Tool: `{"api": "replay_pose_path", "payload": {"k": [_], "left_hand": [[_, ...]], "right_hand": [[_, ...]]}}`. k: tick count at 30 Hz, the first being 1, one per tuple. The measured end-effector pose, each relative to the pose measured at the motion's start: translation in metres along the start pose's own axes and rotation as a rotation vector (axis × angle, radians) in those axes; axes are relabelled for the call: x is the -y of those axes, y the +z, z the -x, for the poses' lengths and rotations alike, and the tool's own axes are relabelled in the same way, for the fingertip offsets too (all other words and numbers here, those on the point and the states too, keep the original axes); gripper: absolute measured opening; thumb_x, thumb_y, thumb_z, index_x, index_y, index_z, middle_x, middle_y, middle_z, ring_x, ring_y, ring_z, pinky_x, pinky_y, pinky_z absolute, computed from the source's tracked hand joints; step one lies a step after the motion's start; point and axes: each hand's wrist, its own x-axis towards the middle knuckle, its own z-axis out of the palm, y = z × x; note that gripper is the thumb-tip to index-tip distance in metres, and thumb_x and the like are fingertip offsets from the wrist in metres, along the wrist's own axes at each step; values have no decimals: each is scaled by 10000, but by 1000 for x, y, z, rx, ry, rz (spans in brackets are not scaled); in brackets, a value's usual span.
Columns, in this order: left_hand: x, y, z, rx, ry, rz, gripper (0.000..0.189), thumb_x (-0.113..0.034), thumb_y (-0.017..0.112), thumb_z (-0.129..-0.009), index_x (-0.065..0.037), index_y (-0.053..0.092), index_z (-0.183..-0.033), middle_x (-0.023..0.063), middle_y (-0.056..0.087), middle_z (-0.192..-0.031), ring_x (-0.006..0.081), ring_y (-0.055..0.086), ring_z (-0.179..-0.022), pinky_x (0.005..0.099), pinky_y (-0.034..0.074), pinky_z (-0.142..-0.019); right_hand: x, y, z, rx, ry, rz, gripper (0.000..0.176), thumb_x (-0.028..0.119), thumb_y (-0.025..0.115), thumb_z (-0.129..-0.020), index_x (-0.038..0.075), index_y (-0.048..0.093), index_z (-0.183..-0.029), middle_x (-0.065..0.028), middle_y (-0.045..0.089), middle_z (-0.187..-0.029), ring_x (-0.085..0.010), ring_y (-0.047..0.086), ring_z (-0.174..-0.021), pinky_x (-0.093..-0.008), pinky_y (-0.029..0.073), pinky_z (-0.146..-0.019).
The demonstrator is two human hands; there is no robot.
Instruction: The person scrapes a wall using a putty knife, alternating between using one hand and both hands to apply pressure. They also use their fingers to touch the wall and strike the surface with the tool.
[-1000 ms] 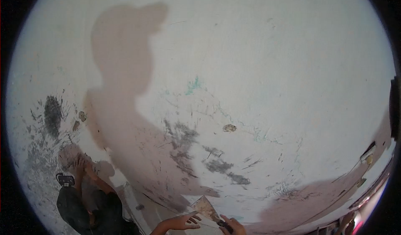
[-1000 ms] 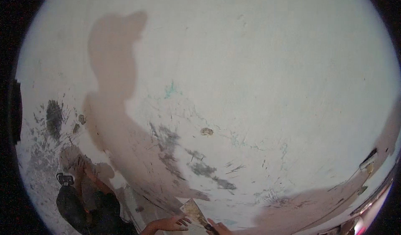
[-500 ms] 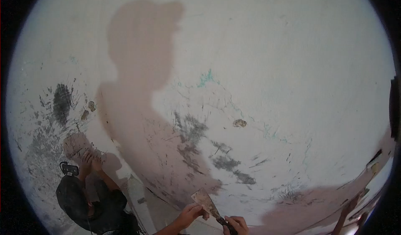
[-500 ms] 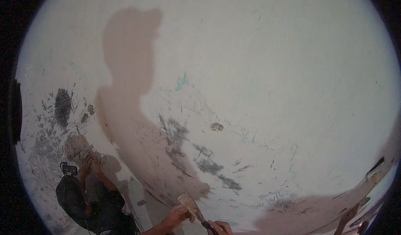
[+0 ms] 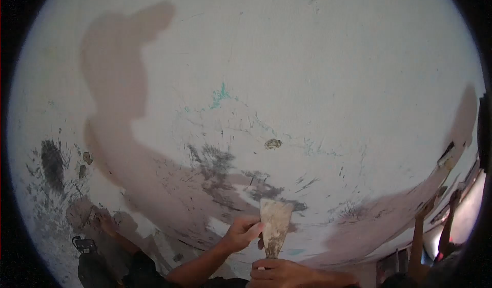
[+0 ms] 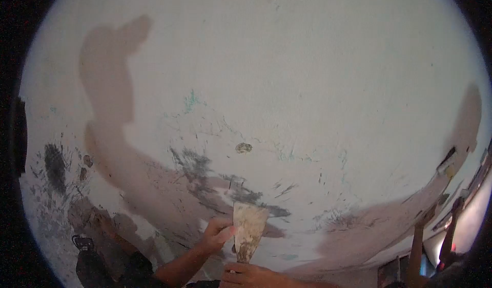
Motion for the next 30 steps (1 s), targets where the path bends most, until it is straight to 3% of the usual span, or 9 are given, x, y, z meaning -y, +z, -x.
{"api": "replay_pose_path", "payload": {"k": [2, 3, 4, 6, 12, 15, 18, 21, 30], "left_hand": [[-5, -17, -22, 51, 154, -129, 374, -293, 454, -980, -11, 555, -756, 39, 564, -644, 103, 526, -562, 278, 419, -508], [-14, -21, -32, 80, 187, -147, 373, -295, 450, -983, -15, 546, -755, 37, 561, -642, 101, 521, -560, 277, 418, -507], [-23, -26, -42, 108, 220, -163, 373, -297, 446, -986, -19, 538, -755, 35, 557, -640, 99, 515, -557, 276, 418, -506], [-58, -12, -52, 28, 107, -73, 391, -311, 402, -1003, -28, 518, -760, 38, 548, -647, 99, 501, -548, 267, 414, -508], [-36, -37, -29, 220, 100, 125, 402, -332, 322, -1019, 3, 532, -946, 74, 576, -688, 124, 535, -556, 257, 424, -522], [-13, -48, -3, 137, -18, 168, 401, -335, 333, -1017, 0, 536, -932, 75, 577, -687, 128, 531, -550, 261, 427, -519], [3, -56, 17, 42, -69, 203, 404, -337, 334, -1018, -1, 540, -929, 74, 580, -686, 132, 526, -542, 267, 427, -514], [15, -59, 33, -17, -136, 265, 418, -343, 338, -1021, -6, 547, -892, 77, 573, -678, 136, 524, -542, 269, 429, -520], [40, -67, 67, -80, -254, 305, 456, -378, 336, -1019, -4, 551, -871, 85, 554, -684, 138, 497, -555, 308, 420, -532]], "right_hand": [[-7, 11, -2, 400, 32, 88, 293, 264, 643, -803, 62, 548, -613, -59, 478, -603, -203, 477, -559, -337, 408, -562], [-24, -3, -32, 530, -611, 850, 345, 294, 657, -749, 87, 464, -552, -25, 404, -545, -190, 443, -525, -327, 360, -521], [-30, -9, -42, 536, -610, 863, 345, 294, 657, -749, 87, 464, -552, -25, 404, -545, -190, 443, -525, -327, 360, -521], [-38, -18, -54, 381, -85, 190, 312, 287, 656, -701, 86, 468, -553, -22, 423, -549, -186, 448, -520, -326, 355, -511], [-43, -37, -72, 387, -209, 237, 248, 216, 612, -686, 103, 441, -547, -1, 389, -540, -149, 422, -493, -310, 342, -488], [-50, -39, -76, 337, -294, 320, 329, 197, 575, -812, 99, 409, -546, 11, 352, -540, -143, 394, -471, -299, 315, -449], [-54, -41, -81, 372, -299, 266, 337, 175, 519, -857, 97, 412, -548, 14, 344, -538, -138, 384, -456, -293, 302, -432], [-70, -37, -73, 278, -287, 364, 344, 173, 509, -867, 100, 408, -546, 16, 336, -538, -131, 377, -447, -292, 299, -431], [-57, -49, -79, 297, -282, 354, 342, 167, 522, -852, 110, 379, -547, 30, 328, -534, -122, 367, -453, -290, 287, -438]]}}
